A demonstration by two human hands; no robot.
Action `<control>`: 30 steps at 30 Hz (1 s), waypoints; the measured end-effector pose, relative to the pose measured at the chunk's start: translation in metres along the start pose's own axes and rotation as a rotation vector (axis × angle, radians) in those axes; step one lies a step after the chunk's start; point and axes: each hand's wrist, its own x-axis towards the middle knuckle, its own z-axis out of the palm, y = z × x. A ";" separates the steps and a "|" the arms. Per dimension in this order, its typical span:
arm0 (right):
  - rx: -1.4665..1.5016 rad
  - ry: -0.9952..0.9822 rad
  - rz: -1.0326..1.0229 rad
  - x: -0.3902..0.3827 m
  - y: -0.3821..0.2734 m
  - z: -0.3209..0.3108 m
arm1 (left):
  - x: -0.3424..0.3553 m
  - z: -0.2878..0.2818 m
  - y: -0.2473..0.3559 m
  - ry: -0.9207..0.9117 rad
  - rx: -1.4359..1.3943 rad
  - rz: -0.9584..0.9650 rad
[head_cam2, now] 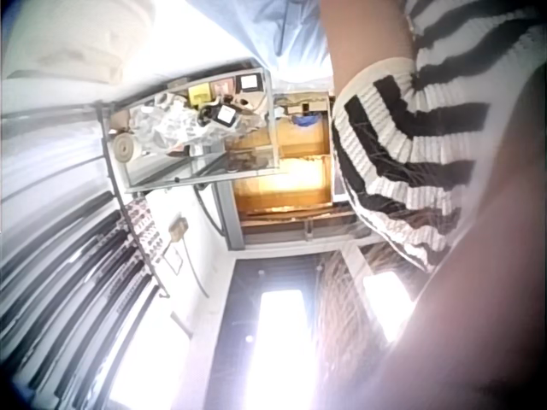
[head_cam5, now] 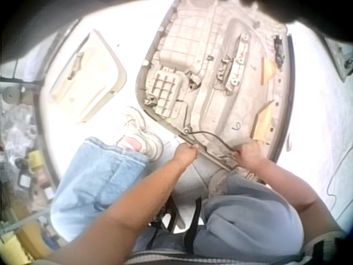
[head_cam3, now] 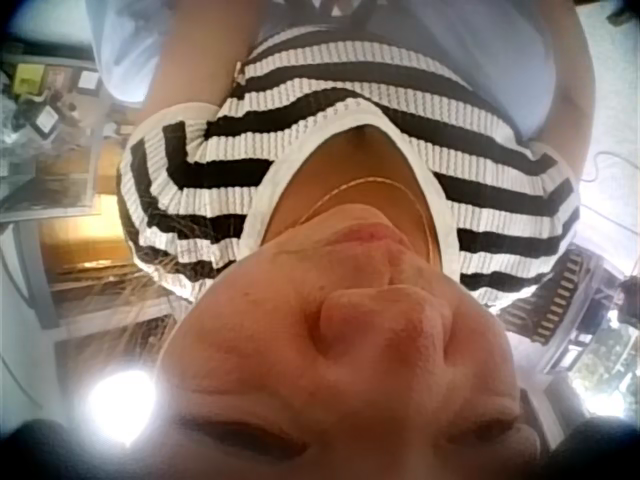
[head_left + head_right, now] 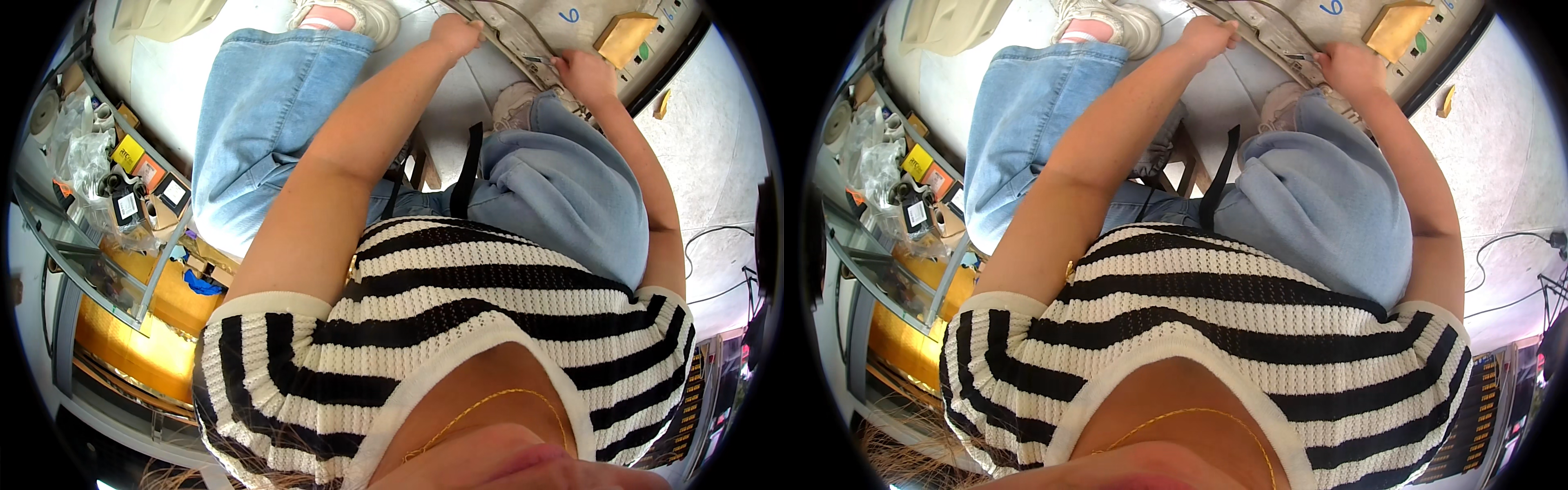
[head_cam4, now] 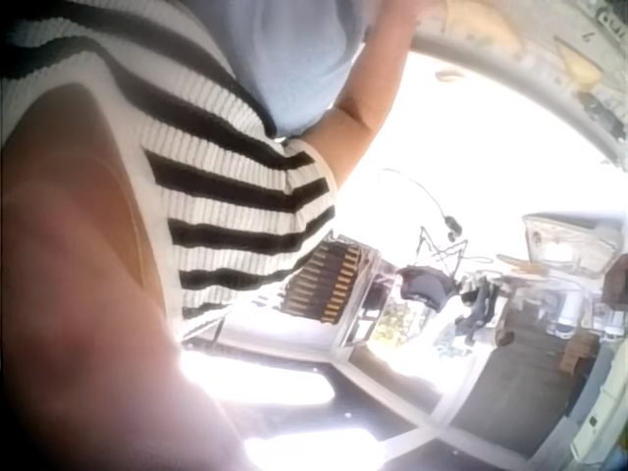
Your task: The person sits on the floor and uses a small metal tool to scrape and clean the interior surface of a disassembled electronic device casing. The person repeatedly scrapes along the edges and inner contours of the casing.
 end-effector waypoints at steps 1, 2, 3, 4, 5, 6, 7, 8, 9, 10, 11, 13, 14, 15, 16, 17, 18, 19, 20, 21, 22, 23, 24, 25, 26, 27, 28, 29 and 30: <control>0.010 -0.071 0.046 -0.004 -0.006 -0.007 | -0.003 -0.008 0.002 0.008 -0.026 -0.028; 0.020 -0.142 0.091 -0.005 -0.009 -0.010 | -0.005 -0.015 0.001 0.017 -0.052 -0.057; 0.056 -0.113 0.054 -0.007 -0.005 -0.006 | -0.003 -0.021 -0.003 0.043 -0.063 -0.042; 0.095 -0.080 0.020 -0.011 0.004 0.007 | 0.003 -0.027 -0.010 0.069 -0.070 -0.024; 0.133 -0.047 -0.015 -0.013 0.012 0.016 | 0.008 -0.032 -0.014 0.094 -0.078 -0.006; 0.135 -0.021 -0.032 -0.012 0.019 0.024 | 0.011 -0.036 -0.012 0.112 -0.001 0.062; 0.138 0.000 -0.048 -0.015 0.026 0.029 | 0.012 -0.039 -0.007 0.125 0.077 0.126; 0.140 0.021 -0.063 -0.016 0.030 0.034 | 0.014 -0.040 -0.005 0.138 0.154 0.191; 0.165 0.032 -0.064 -0.017 0.029 0.036 | 0.020 -0.036 -0.012 0.184 0.135 0.193; 0.187 0.045 -0.066 -0.018 0.030 0.035 | 0.029 -0.030 -0.018 0.232 0.112 0.198; 0.208 0.059 -0.068 -0.018 0.031 0.035 | 0.037 -0.025 -0.025 0.280 0.089 0.203; 0.204 0.032 -0.030 -0.018 0.027 0.035 | 0.034 -0.029 -0.017 0.171 0.075 0.129; 0.202 0.018 -0.011 -0.017 0.025 0.034 | 0.034 -0.030 -0.014 0.116 0.069 0.092; 0.218 0.019 -0.025 -0.017 0.021 0.034 | 0.037 -0.029 -0.018 0.144 0.082 0.128; 0.235 0.019 -0.038 -0.016 0.018 0.034 | 0.041 -0.027 -0.024 0.171 0.096 0.164; 0.252 0.020 -0.052 -0.015 0.015 0.034 | 0.045 -0.026 -0.029 0.199 0.110 0.199; 0.230 0.000 -0.033 -0.014 0.015 0.035 | 0.041 -0.027 -0.025 0.173 0.082 0.179; 0.208 -0.021 -0.014 -0.012 0.015 0.037 | 0.036 -0.028 -0.019 0.147 0.055 0.159; 0.187 -0.041 0.005 -0.011 0.014 0.038 | 0.033 -0.029 -0.015 0.121 0.028 0.139; 0.207 -0.054 0.006 -0.011 0.013 0.036 | 0.035 -0.029 -0.016 0.125 0.036 0.146; 0.226 -0.068 0.008 -0.012 0.011 0.032 | 0.037 -0.029 -0.019 0.129 0.044 0.153; 0.246 -0.081 0.011 -0.012 0.010 0.029 | 0.039 -0.029 -0.020 0.132 0.052 0.160; 0.217 -0.087 0.010 -0.011 0.008 0.026 | 0.039 -0.028 -0.021 0.137 0.055 0.162; 0.189 -0.094 0.009 -0.011 0.007 0.023 | 0.039 -0.028 -0.021 0.143 0.058 0.165; 0.160 -0.100 0.008 -0.011 0.006 0.021 | 0.039 -0.028 -0.022 0.148 0.061 0.167; 0.163 -0.075 -0.008 -0.010 0.008 0.022 | 0.038 -0.028 -0.021 0.143 0.063 0.155; 0.166 -0.050 -0.024 -0.009 0.011 0.024 | 0.037 -0.029 -0.019 0.137 0.065 0.144; 0.169 -0.025 -0.040 -0.008 0.013 0.024 | 0.036 -0.029 -0.017 0.132 0.067 0.132; 0.146 -0.064 -0.036 -0.007 0.012 0.020 | 0.035 -0.029 -0.015 0.134 0.048 0.110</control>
